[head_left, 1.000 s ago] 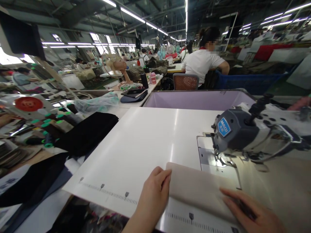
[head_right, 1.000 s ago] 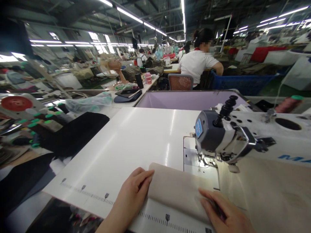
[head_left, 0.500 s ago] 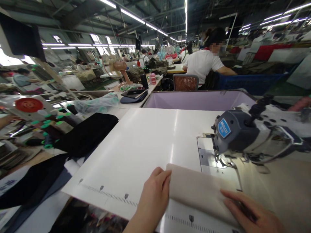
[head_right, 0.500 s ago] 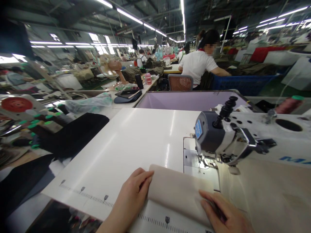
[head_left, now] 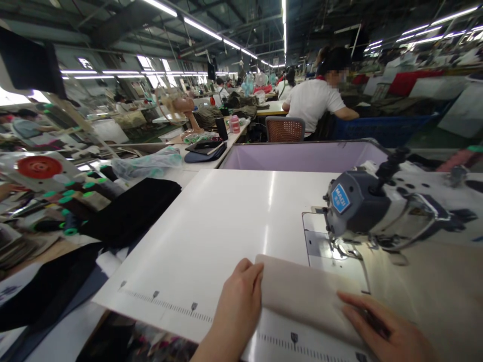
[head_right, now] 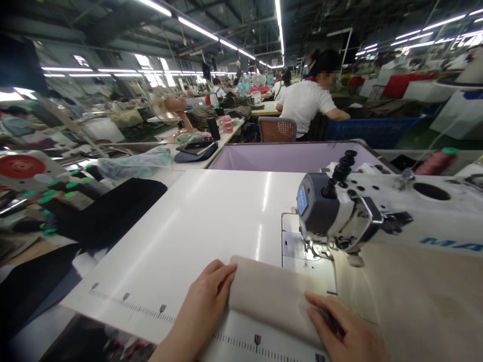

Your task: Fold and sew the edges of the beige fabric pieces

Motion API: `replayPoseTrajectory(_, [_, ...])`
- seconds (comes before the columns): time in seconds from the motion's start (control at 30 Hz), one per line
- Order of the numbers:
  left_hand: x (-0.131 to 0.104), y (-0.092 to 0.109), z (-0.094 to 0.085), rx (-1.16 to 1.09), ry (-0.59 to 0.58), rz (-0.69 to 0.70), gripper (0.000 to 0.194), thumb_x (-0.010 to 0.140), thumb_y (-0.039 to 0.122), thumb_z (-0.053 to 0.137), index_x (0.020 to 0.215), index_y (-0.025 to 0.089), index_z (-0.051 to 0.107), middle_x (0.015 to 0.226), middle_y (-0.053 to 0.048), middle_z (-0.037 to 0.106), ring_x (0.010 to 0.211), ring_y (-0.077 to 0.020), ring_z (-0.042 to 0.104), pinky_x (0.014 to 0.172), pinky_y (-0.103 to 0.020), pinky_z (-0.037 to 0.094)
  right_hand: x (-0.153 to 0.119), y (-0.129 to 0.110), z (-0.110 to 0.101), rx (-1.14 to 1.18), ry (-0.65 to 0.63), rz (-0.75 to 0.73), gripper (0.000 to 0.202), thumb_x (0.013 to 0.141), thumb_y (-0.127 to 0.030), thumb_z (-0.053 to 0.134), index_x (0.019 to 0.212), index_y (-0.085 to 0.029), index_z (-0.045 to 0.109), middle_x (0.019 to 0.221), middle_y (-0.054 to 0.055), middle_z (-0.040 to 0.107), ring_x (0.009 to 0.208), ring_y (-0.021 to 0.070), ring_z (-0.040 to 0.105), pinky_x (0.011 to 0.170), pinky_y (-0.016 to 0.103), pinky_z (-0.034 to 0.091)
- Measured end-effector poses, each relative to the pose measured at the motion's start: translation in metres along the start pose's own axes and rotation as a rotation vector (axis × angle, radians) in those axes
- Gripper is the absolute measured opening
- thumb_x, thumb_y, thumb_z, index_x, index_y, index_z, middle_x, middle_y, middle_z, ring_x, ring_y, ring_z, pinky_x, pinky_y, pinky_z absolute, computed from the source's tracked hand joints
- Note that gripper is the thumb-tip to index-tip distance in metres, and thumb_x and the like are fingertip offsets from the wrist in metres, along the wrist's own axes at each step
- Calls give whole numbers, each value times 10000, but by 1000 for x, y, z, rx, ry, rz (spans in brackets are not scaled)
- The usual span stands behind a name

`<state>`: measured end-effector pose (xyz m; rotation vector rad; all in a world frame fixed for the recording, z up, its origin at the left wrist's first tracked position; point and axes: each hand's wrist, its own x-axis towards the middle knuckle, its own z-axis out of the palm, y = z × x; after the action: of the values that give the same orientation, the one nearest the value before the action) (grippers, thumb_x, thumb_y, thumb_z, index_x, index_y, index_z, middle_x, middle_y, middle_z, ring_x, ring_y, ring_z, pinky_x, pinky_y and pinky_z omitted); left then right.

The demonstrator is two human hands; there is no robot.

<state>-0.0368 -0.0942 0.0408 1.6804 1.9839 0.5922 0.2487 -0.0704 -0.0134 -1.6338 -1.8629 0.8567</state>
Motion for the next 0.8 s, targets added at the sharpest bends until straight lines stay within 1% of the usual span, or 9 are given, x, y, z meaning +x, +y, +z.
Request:
replayPoseTrajectory(0.1, [2,4,-1,133,-41,15,312,991,159,375,973,202,684,925,-62,605,793,-199,636,754,-310,504,-3,-13,3,38,73,36,302,836,-550,607,946,-350,805,982,-18,789,856,236,742,746,257,591])
replayPoseTrajectory(0.17, [4,3,-1,285,-8,71,279,981,153,409,1015,198,683,989,-83,618,849,-234,632,757,-345,513,-3,-22,4,72,76,29,290,850,-511,593,950,-335,801,969,-9,786,847,234,734,754,270,579])
replayPoseTrajectory(0.23, [7,-2,0,424,88,195,254,951,132,459,1056,196,682,1108,-114,626,996,-294,608,824,-408,516,-3,-28,5,84,81,5,286,869,-470,572,948,-310,796,989,11,781,891,244,727,764,284,569])
replayPoseTrajectory(0.3, [10,-10,3,471,150,367,317,905,69,484,1125,200,670,1219,-119,620,1103,-316,573,897,-451,509,-1,-32,4,81,72,-18,291,880,-429,550,961,-283,789,983,28,776,898,243,721,786,300,560])
replayPoseTrajectory(0.37, [14,-19,7,473,131,515,405,866,14,476,1182,195,652,1240,-106,631,1107,-298,579,912,-443,521,0,-33,3,75,51,-21,302,880,-408,537,980,-263,783,983,41,770,903,245,716,797,322,553])
replayPoseTrajectory(0.4, [16,-22,8,474,109,559,433,852,-5,468,1197,187,646,1228,-101,641,1093,-286,589,906,-429,534,0,-34,2,77,39,-15,308,879,-407,534,987,-256,780,984,46,769,904,248,714,799,331,550])
replayPoseTrajectory(0.53, [19,-26,6,506,76,585,462,830,-32,446,1193,165,651,1193,-94,664,1069,-263,613,902,-394,567,1,-37,0,124,10,28,353,893,-455,520,1015,-246,776,1008,53,769,927,258,712,812,348,539])
replayPoseTrajectory(0.67, [18,-23,1,533,103,598,444,855,4,439,1200,181,655,1204,-83,673,1073,-258,634,883,-385,590,2,-38,-3,171,22,60,384,897,-484,504,993,-236,781,983,56,780,898,256,720,788,332,534])
replayPoseTrajectory(0.8, [17,-22,-3,536,138,612,423,881,43,414,1185,191,668,1176,-76,691,1047,-254,658,857,-381,605,2,-39,-8,204,-29,75,368,885,-475,512,923,-233,787,935,52,781,864,249,719,753,307,526])
